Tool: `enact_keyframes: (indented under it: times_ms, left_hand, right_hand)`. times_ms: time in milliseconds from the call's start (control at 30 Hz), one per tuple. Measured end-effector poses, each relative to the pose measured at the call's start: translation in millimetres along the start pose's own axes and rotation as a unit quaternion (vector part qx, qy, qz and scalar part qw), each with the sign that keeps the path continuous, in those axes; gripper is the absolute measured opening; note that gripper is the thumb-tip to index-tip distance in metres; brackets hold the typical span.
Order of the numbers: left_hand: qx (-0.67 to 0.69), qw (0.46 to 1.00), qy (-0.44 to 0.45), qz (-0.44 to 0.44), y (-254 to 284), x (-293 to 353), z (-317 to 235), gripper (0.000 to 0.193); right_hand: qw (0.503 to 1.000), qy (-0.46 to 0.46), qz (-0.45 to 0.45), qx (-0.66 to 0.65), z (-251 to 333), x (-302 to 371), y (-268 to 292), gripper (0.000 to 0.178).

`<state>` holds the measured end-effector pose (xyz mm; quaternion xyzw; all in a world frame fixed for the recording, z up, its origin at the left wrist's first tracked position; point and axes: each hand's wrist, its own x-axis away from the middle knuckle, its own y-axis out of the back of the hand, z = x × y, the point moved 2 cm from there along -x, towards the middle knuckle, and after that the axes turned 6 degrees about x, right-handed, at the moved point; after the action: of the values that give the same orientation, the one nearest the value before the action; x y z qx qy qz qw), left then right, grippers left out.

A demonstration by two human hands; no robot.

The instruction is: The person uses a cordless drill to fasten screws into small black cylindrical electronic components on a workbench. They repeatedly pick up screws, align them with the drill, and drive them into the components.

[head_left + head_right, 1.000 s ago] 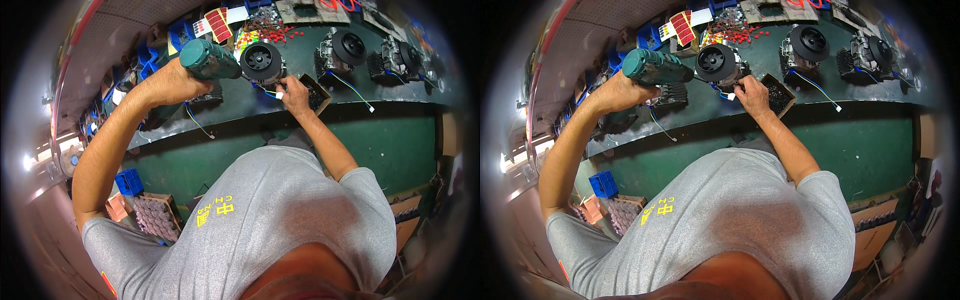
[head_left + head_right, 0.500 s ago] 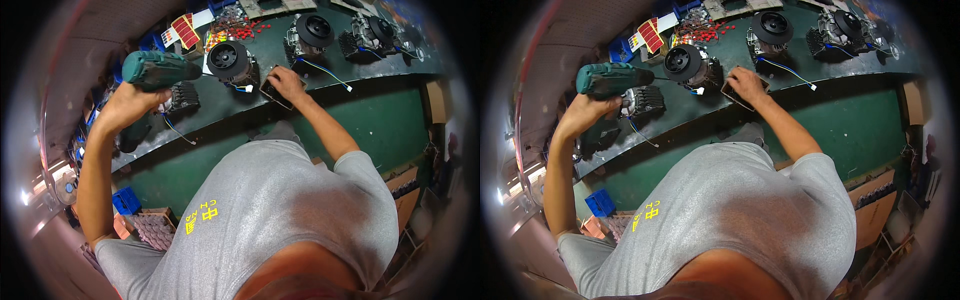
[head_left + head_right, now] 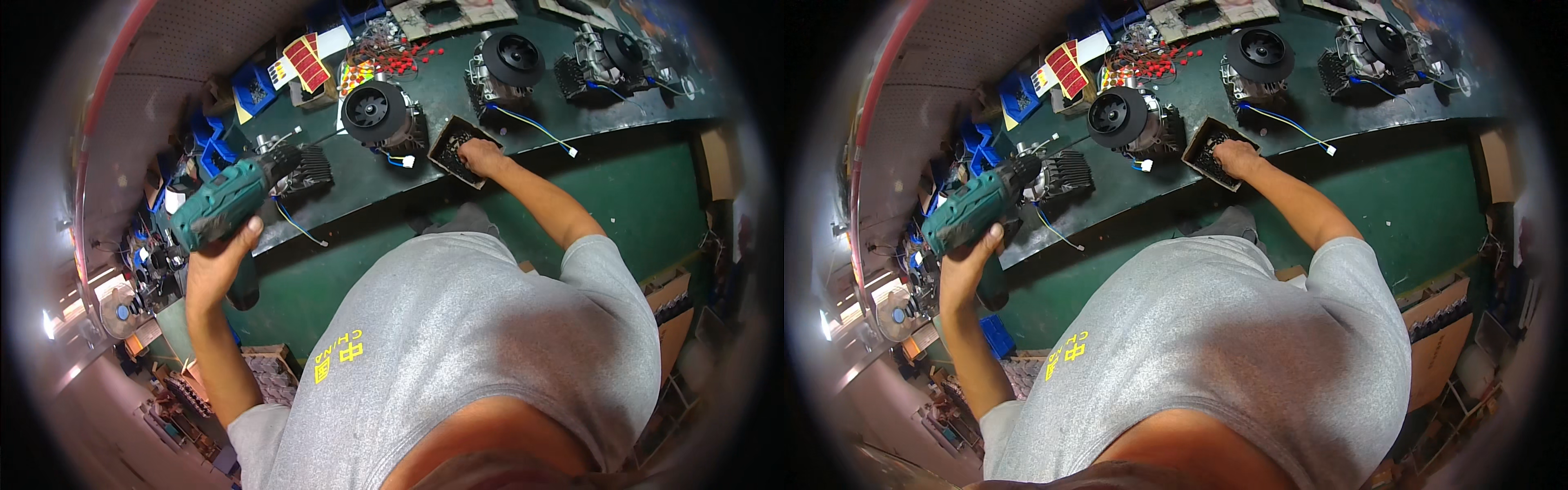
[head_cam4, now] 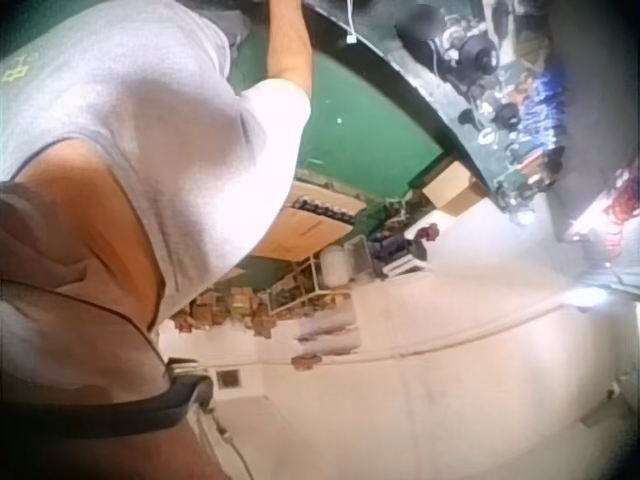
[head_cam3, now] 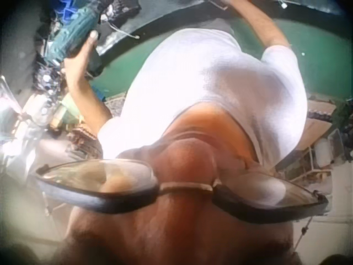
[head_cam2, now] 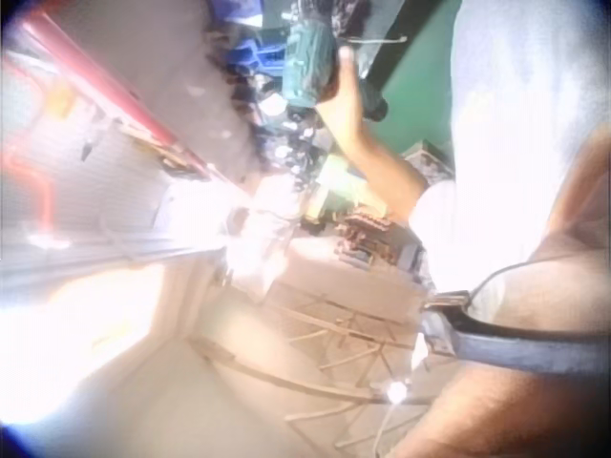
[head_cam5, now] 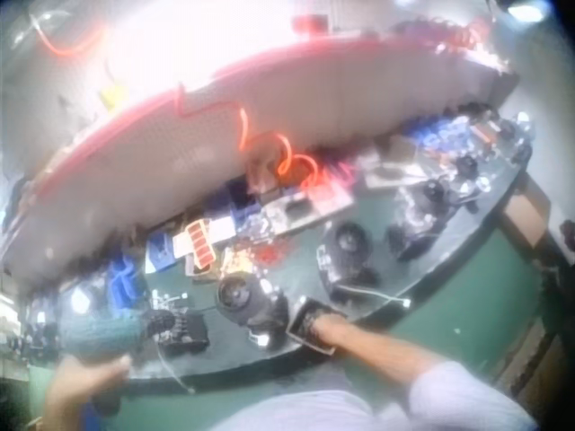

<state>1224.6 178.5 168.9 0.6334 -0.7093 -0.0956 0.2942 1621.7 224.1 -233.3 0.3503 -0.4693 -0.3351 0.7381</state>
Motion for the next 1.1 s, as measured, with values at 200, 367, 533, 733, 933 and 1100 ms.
enact_keyframes:
  times_ms: [200,367,533,733,933,1100]
  left_hand:
    - [0.080,0.996,0.006,-0.049,-4,30,10,0.042]
    - [0.116,0.990,0.002,-0.080,-14,45,12,0.048]
    - [0.170,0.985,0.013,-0.030,-42,34,17,0.045]
    - [0.221,0.974,0.001,0.058,-82,10,25,0.033]
    - [0.211,0.974,-0.004,0.087,-99,1,25,0.030]
    - [0.209,0.975,0.004,0.081,-104,-3,27,0.031]
  right_hand:
    - [0.977,0.033,-0.134,-0.163,-14,10,8,0.023]
    - [0.712,-0.128,-0.048,-0.689,3,25,35,0.023]
    - [0.498,-0.039,-0.014,-0.866,32,35,57,0.028]
    - [0.530,0.036,-0.027,-0.847,54,42,91,0.031]
    - [0.560,0.030,-0.068,-0.825,57,48,108,0.027]
    - [0.522,0.022,-0.081,-0.849,59,52,112,0.024]
